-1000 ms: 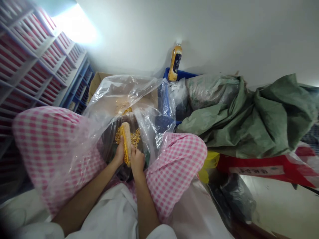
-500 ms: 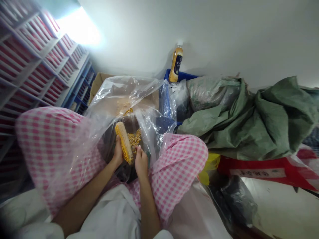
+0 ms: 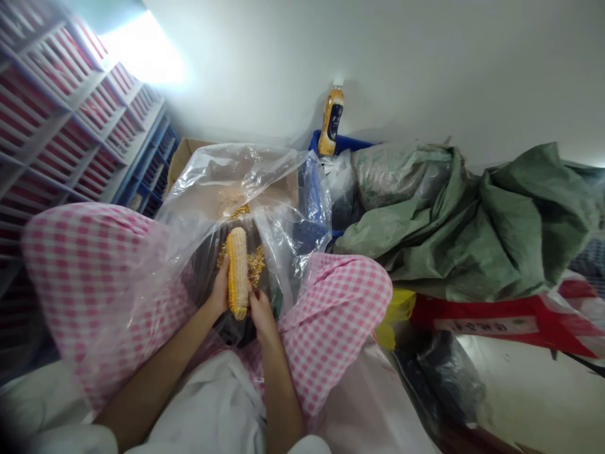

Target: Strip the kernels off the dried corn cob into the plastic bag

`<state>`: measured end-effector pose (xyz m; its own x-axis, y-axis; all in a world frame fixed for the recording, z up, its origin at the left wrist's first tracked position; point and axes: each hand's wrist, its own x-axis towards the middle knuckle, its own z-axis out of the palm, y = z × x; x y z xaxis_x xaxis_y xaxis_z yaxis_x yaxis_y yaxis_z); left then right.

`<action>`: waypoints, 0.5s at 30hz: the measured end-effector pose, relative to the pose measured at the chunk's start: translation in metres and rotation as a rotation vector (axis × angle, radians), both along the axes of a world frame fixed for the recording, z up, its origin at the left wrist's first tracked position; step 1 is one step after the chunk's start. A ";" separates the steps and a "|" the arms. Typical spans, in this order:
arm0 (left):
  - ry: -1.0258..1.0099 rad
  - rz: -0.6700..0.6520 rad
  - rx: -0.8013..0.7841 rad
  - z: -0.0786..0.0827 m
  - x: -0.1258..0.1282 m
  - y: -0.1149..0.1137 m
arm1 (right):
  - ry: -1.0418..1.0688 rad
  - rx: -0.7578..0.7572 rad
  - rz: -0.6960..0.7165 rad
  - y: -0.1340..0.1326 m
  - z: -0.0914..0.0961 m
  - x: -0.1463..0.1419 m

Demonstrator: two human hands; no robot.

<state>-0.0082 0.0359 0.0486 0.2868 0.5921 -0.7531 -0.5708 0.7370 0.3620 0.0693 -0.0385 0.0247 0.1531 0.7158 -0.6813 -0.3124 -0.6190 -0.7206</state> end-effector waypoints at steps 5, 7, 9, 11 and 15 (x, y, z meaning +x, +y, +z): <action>-0.022 0.064 0.030 0.003 -0.003 0.004 | 0.117 0.038 -0.216 -0.005 0.023 0.011; -0.057 0.109 0.051 0.002 -0.007 0.007 | 0.157 0.049 -0.256 -0.012 0.039 0.016; -0.080 0.132 0.050 0.002 -0.010 0.009 | 0.198 0.053 -0.226 -0.023 0.057 0.021; -0.078 0.134 0.049 0.002 -0.013 0.011 | 0.280 0.052 -0.173 -0.038 0.074 0.023; -0.030 0.089 0.024 0.000 -0.013 0.011 | 0.355 -0.011 -0.108 -0.076 0.090 0.021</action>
<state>-0.0209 0.0469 0.0481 0.2544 0.6338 -0.7304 -0.6441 0.6744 0.3608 0.0900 -0.1145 0.1149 -0.0202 0.7007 -0.7132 -0.6056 -0.5761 -0.5489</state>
